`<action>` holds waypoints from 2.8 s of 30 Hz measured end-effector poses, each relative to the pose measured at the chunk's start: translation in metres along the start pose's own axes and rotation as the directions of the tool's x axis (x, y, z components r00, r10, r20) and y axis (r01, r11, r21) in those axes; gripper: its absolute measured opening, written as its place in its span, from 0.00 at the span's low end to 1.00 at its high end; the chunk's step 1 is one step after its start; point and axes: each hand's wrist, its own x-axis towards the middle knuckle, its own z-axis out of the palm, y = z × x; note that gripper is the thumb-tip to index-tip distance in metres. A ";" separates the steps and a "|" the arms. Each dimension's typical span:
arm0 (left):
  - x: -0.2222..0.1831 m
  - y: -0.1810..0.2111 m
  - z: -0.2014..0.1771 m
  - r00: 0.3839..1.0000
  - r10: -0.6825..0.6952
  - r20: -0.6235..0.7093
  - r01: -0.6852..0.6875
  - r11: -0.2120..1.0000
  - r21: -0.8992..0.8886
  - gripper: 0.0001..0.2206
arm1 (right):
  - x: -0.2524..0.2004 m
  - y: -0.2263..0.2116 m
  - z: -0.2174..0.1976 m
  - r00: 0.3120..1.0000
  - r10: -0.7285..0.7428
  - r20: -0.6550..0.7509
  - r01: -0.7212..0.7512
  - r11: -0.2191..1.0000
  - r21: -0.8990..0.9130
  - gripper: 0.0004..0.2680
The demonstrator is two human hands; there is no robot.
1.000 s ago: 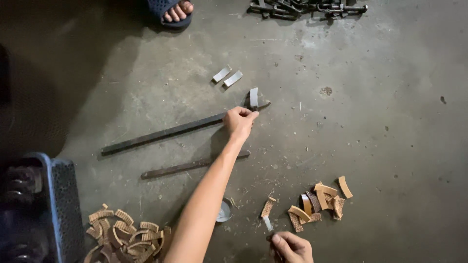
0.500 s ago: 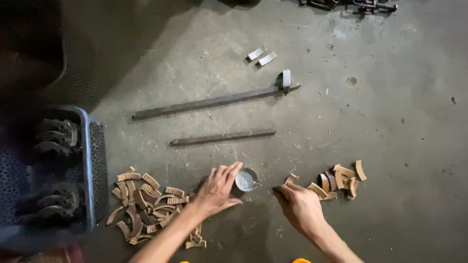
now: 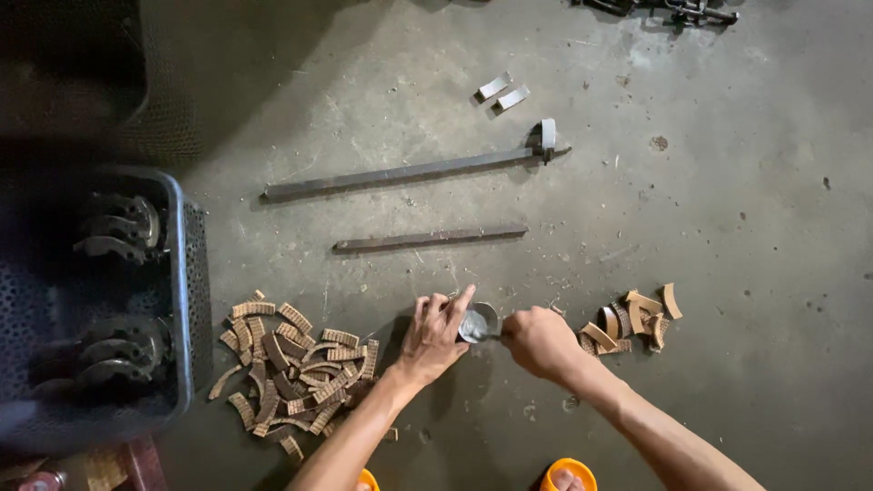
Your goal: Applying adhesive to small friction strips and attaching them to metal brake shoe frames
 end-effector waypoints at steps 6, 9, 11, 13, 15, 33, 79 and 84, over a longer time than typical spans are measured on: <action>-0.014 0.000 -0.005 0.987 -0.163 0.005 0.163 0.985 -0.054 0.50 | -0.028 -0.010 -0.021 0.975 0.189 0.120 -0.205 0.539 0.817 0.08; -0.010 0.016 -0.067 0.985 -0.170 0.015 0.170 0.984 -0.053 0.53 | -0.040 -0.039 -0.047 0.986 0.166 0.027 -0.128 0.636 0.761 0.09; -0.042 0.006 -0.076 0.975 -0.217 -0.056 0.212 0.974 -0.084 0.43 | -0.038 -0.008 -0.011 0.971 0.218 0.099 -0.230 0.734 0.639 0.05; -0.068 0.001 -0.133 0.953 -0.270 -0.138 0.260 0.962 -0.087 0.34 | -0.033 -0.003 0.009 0.958 0.248 0.144 -0.287 0.820 0.495 0.10; -0.082 0.017 -0.225 0.804 -0.334 -0.491 0.233 0.938 -0.256 0.20 | -0.046 -0.013 0.011 0.939 0.342 -0.048 -0.271 0.816 0.510 0.09; -0.260 -0.215 -0.343 0.111 -0.972 -0.206 0.774 -0.046 0.632 0.20 | -0.048 -0.009 0.074 0.825 0.258 -0.502 -0.023 0.904 0.427 0.05; 0.031 0.123 -0.190 0.913 -0.401 0.072 0.289 0.513 -0.809 0.10 | -0.131 -0.087 -0.121 0.904 0.188 -0.385 0.120 0.751 0.649 0.06; 0.021 0.113 -0.166 0.943 -0.327 -0.058 0.177 0.643 -0.745 0.17 | -0.139 -0.087 -0.111 0.802 -0.111 -0.587 0.367 0.867 0.337 0.03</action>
